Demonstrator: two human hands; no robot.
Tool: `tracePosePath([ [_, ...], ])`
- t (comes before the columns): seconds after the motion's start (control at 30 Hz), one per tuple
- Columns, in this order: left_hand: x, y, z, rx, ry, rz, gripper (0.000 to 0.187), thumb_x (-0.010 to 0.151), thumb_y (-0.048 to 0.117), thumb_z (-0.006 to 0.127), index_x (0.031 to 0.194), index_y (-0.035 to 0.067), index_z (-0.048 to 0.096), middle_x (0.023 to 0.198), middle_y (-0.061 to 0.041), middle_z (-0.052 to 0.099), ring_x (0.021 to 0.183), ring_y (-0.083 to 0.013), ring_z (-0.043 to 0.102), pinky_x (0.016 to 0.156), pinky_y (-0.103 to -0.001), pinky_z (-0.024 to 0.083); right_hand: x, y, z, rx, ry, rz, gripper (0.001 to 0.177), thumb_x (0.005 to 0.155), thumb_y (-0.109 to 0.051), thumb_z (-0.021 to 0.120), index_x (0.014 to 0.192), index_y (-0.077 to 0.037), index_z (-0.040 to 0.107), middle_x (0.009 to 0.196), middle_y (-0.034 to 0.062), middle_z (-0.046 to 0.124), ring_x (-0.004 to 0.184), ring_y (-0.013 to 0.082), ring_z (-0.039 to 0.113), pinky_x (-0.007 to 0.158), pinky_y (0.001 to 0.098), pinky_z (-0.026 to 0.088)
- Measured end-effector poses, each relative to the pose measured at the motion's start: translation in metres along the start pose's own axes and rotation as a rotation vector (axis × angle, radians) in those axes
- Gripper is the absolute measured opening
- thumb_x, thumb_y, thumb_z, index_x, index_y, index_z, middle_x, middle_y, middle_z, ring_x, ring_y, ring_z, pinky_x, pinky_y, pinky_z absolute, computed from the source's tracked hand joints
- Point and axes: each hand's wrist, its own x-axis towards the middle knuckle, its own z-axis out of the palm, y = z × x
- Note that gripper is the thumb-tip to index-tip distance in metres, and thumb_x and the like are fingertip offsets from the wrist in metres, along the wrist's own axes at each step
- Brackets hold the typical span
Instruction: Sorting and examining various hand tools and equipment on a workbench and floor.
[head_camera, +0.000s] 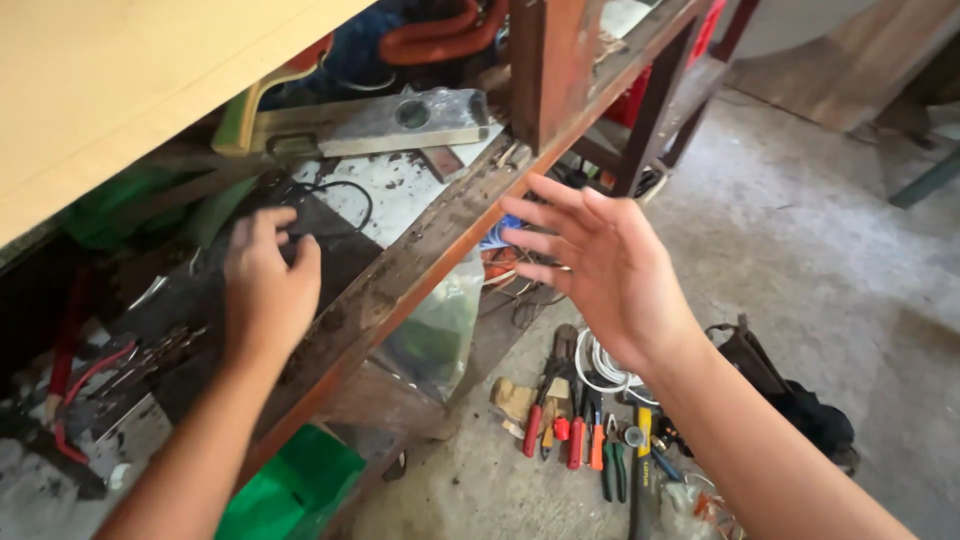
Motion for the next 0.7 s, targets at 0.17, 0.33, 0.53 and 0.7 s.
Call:
tracePosePath([
  [0.17, 0.029, -0.018, 0.003, 0.165, 0.039, 0.009, 0.057, 0.095, 0.017, 0.072, 0.144, -0.002, 0.051, 0.141, -0.033, 0.050, 0.129, -0.0508, 0.050, 0.108, -0.055, 0.043, 0.040, 0.030, 0.013, 0.089, -0.093, 0.022, 0.069, 0.097, -0.047, 0.043, 0.150, -0.003, 0.046, 0.147, 0.0168, 0.058, 0.131, 0.0276, 0.057, 0.111, 0.0442, 0.043],
  [0.33, 0.049, -0.035, 0.013, 0.361, -0.023, -0.064, 0.081, 0.094, 0.028, 0.073, 0.161, 0.004, 0.033, 0.168, -0.026, 0.021, 0.138, -0.0581, 0.037, 0.113, -0.054, 0.037, 0.066, 0.075, 0.025, 0.245, -0.099, 0.037, 0.070, 0.097, -0.049, 0.044, 0.148, 0.000, 0.047, 0.146, 0.0201, 0.058, 0.134, 0.0275, 0.058, 0.115, 0.0421, 0.041],
  [0.53, 0.057, -0.040, 0.022, 0.308, -0.166, -0.265, 0.087, 0.096, 0.031, 0.066, 0.166, 0.013, 0.019, 0.175, -0.014, 0.010, 0.140, -0.0489, 0.041, 0.109, -0.052, 0.044, 0.089, 0.116, 0.012, 0.141, -0.082, 0.003, 0.072, 0.097, -0.049, 0.046, 0.146, 0.002, 0.048, 0.142, 0.0225, 0.061, 0.135, 0.0282, 0.056, 0.116, 0.0403, 0.040],
  [0.7, 0.065, -0.056, 0.028, 0.304, 0.126, -0.025, 0.080, 0.100, 0.026, 0.074, 0.164, 0.009, 0.029, 0.172, -0.018, 0.020, 0.143, -0.0438, 0.047, 0.109, -0.048, 0.048, 0.084, 0.121, 0.021, -0.059, -0.116, -0.083, 0.075, 0.098, -0.051, 0.047, 0.150, 0.004, 0.044, 0.146, 0.0220, 0.058, 0.142, 0.0260, 0.051, 0.120, 0.0399, 0.036],
])
